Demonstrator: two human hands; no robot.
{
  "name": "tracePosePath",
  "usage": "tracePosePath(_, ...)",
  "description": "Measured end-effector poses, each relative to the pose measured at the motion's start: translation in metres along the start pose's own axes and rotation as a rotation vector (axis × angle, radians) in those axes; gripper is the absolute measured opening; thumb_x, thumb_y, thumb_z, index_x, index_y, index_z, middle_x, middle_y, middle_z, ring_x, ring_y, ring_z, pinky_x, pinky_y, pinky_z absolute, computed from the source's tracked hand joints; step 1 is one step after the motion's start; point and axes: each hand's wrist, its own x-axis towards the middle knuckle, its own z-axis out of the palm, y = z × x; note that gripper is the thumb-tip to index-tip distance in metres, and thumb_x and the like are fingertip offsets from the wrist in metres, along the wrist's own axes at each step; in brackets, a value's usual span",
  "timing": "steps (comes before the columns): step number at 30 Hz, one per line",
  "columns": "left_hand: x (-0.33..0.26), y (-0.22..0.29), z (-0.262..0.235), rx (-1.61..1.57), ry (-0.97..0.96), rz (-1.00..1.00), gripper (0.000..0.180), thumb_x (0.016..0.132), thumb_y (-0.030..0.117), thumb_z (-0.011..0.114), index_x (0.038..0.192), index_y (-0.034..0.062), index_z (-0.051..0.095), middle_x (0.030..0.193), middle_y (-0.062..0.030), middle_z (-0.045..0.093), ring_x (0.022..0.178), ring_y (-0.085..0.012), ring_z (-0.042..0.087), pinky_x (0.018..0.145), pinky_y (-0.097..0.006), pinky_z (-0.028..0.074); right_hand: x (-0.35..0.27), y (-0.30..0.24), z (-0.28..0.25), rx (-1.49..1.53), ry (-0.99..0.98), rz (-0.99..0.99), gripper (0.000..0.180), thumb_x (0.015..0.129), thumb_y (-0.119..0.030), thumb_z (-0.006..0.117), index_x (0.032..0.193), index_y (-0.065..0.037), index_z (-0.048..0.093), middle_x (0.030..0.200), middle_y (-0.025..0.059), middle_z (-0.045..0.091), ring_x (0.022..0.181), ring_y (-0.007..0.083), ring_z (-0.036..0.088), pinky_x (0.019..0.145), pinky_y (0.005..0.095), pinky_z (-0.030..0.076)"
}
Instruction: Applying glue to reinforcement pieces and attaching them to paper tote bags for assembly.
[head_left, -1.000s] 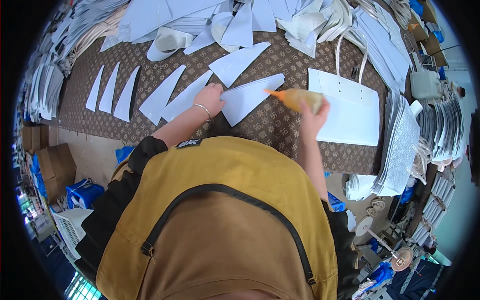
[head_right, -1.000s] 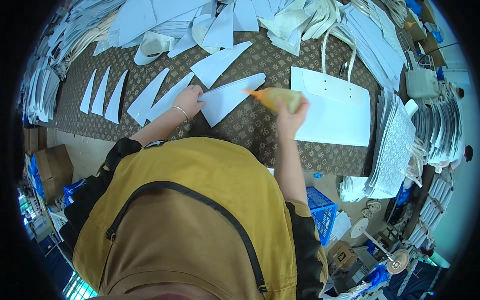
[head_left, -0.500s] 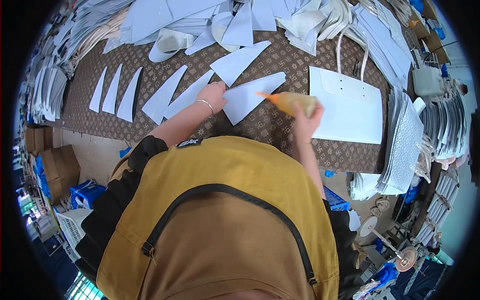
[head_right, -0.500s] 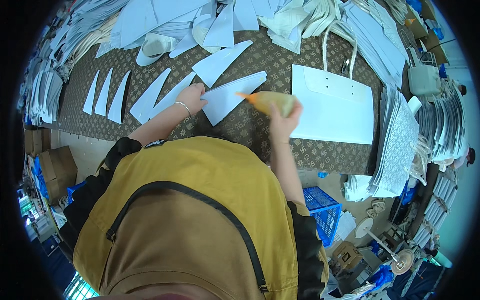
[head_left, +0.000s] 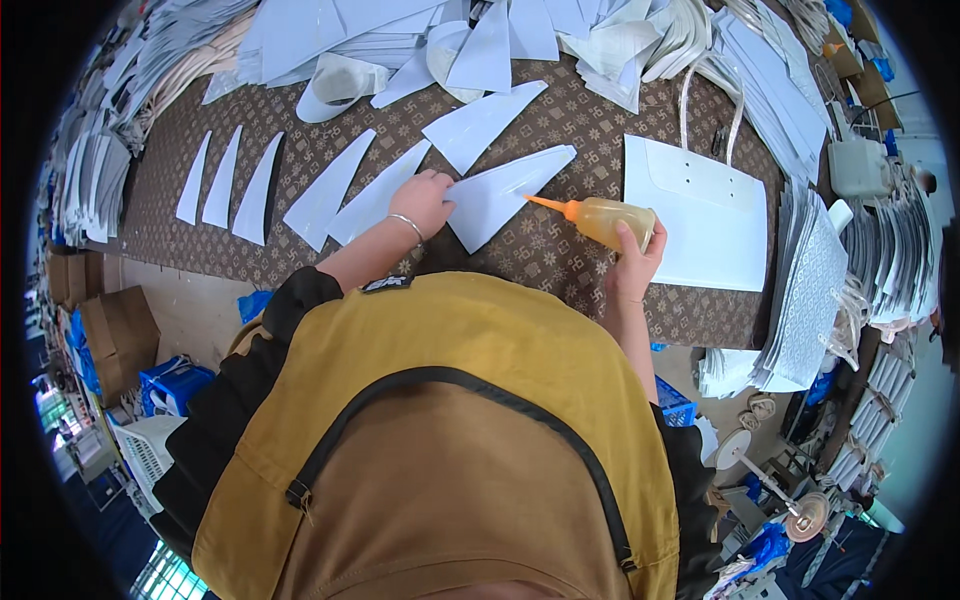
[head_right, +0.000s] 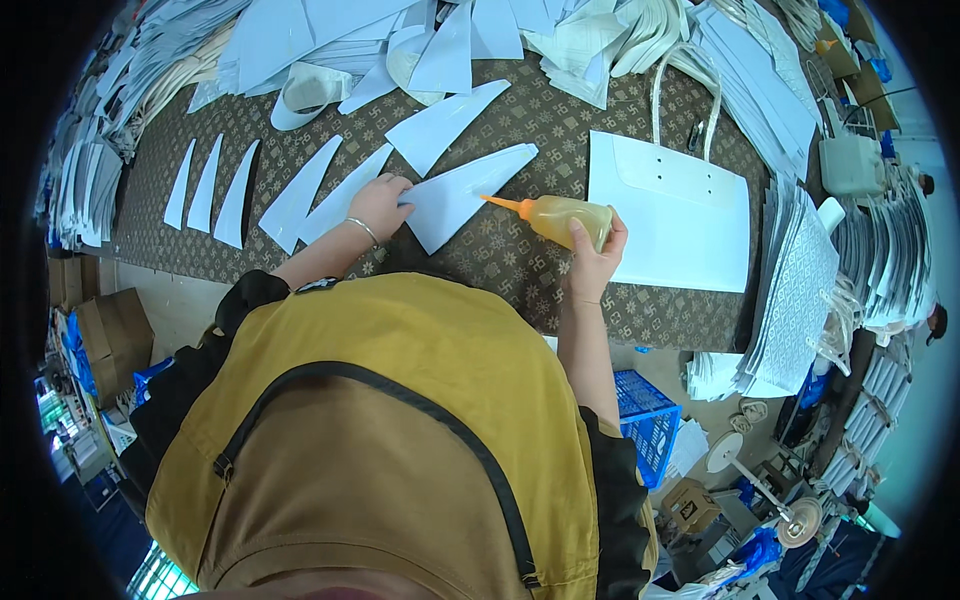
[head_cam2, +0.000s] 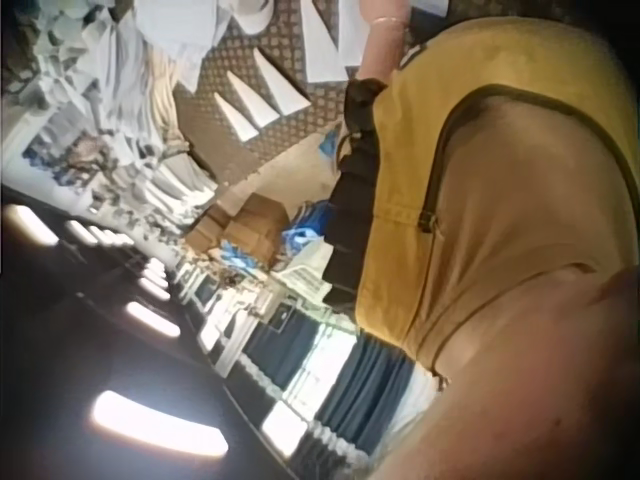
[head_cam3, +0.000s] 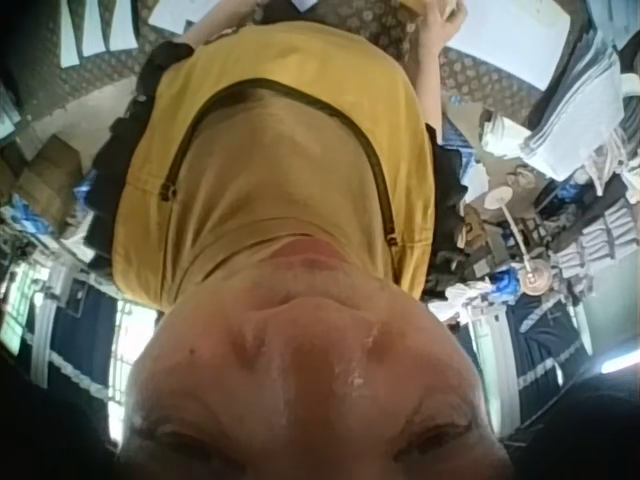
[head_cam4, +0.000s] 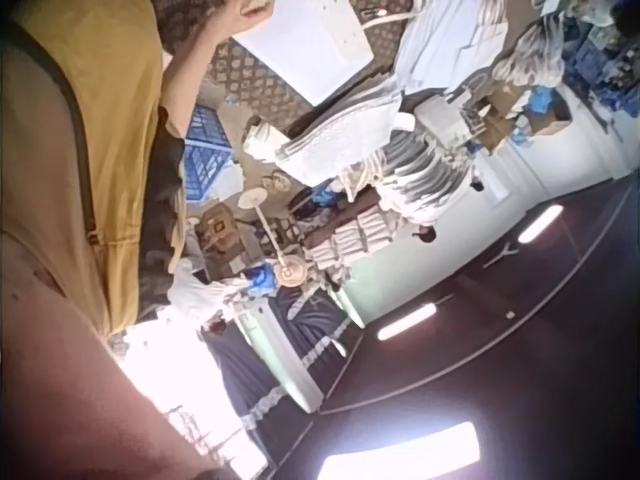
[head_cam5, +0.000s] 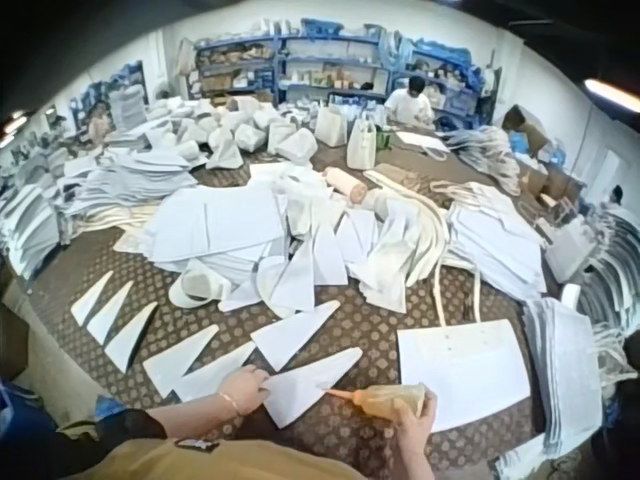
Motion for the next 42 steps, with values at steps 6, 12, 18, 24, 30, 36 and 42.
tracePosePath(6, -0.004, -0.003, 0.008, 0.055, 0.025, 0.036, 0.025, 0.076, 0.019, 0.064, 0.098, 0.0074, 0.062, 0.093, -0.0111, 0.059, 0.09, -0.0288, 0.057, 0.078, -0.038, 0.047, -0.011, 0.018, 0.013, 0.01, 0.003, 0.026, 0.055, 0.072, -0.001, 0.071, 0.118, -0.001, 0.042, 0.108, 0.0085, 0.052, 0.098, 0.0176, 0.053, 0.087, 0.0307, 0.045)
tracePosePath(12, -0.007, 0.001, 0.01, -0.015, 0.09, 0.048, 0.024, 0.075, 0.018, 0.064, 0.096, 0.006, 0.06, 0.093, -0.0107, 0.06, 0.088, -0.0287, 0.058, 0.076, -0.038, 0.048, -0.012, 0.02, 0.023, -0.018, -0.004, -0.012, 0.057, 0.072, -0.003, 0.072, 0.12, -0.001, 0.041, 0.109, 0.009, 0.051, 0.099, 0.0176, 0.052, 0.088, 0.0303, 0.044)
tracePosePath(18, 0.001, -0.005, 0.008, -0.063, 0.245, 0.128, 0.02, 0.073, 0.013, 0.066, 0.089, 0.0054, 0.056, 0.093, -0.0113, 0.06, 0.083, -0.0302, 0.059, 0.072, -0.039, 0.048, -0.031, 0.032, 0.043, -0.259, -0.16, -0.085, 0.054, 0.073, -0.003, 0.071, 0.119, -0.003, 0.043, 0.108, 0.0076, 0.052, 0.099, 0.0175, 0.051, 0.087, 0.0311, 0.043)
tracePosePath(24, 0.008, -0.013, -0.018, -0.425, -0.159, 0.042, 0.019, 0.075, 0.009, 0.066, 0.085, 0.0053, 0.051, 0.08, -0.0072, 0.058, 0.072, -0.0199, 0.06, 0.064, -0.034, 0.047, -0.035, 0.032, 0.038, -0.094, -0.242, 0.113, 0.057, 0.071, -0.004, 0.069, 0.122, -0.004, 0.043, 0.109, 0.0088, 0.051, 0.101, 0.02, 0.051, 0.087, 0.0332, 0.044)
tracePosePath(30, 0.022, -0.053, -0.085, -0.911, -0.093, 0.131, 0.013, 0.079, 0.004, 0.062, 0.085, 0.0066, 0.051, 0.077, -0.0019, 0.057, 0.073, -0.0096, 0.058, 0.06, -0.028, 0.047, -0.014, 0.007, 0.006, 0.134, -0.139, 0.18, 0.055, 0.076, -0.011, 0.064, 0.125, -0.004, 0.04, 0.112, 0.0123, 0.05, 0.103, 0.0243, 0.052, 0.089, 0.0381, 0.044)
tracePosePath(36, 0.109, -0.127, -0.141, -1.406, 0.625, -0.091, 0.019, 0.08, 0.003, 0.062, 0.096, 0.0077, 0.052, 0.085, -0.0011, 0.056, 0.081, -0.0146, 0.06, 0.069, -0.029, 0.053, -0.017, 0.002, 0.014, 0.193, -0.02, 0.223, 0.054, 0.075, -0.005, 0.064, 0.123, -0.003, 0.04, 0.108, 0.0103, 0.052, 0.1, 0.0222, 0.052, 0.089, 0.0348, 0.043)
tracePosePath(42, 0.188, -0.179, -0.133, -0.618, 0.465, -0.677, 0.032, 0.077, 0.016, 0.065, 0.105, 0.0025, 0.058, 0.093, -0.0125, 0.061, 0.076, -0.0231, 0.062, 0.068, -0.034, 0.051, -0.011, 0.013, 0.029, 0.141, -0.008, 0.221, 0.053, 0.076, -0.004, 0.065, 0.122, -0.003, 0.041, 0.108, 0.0098, 0.052, 0.1, 0.0214, 0.052, 0.089, 0.0342, 0.043)
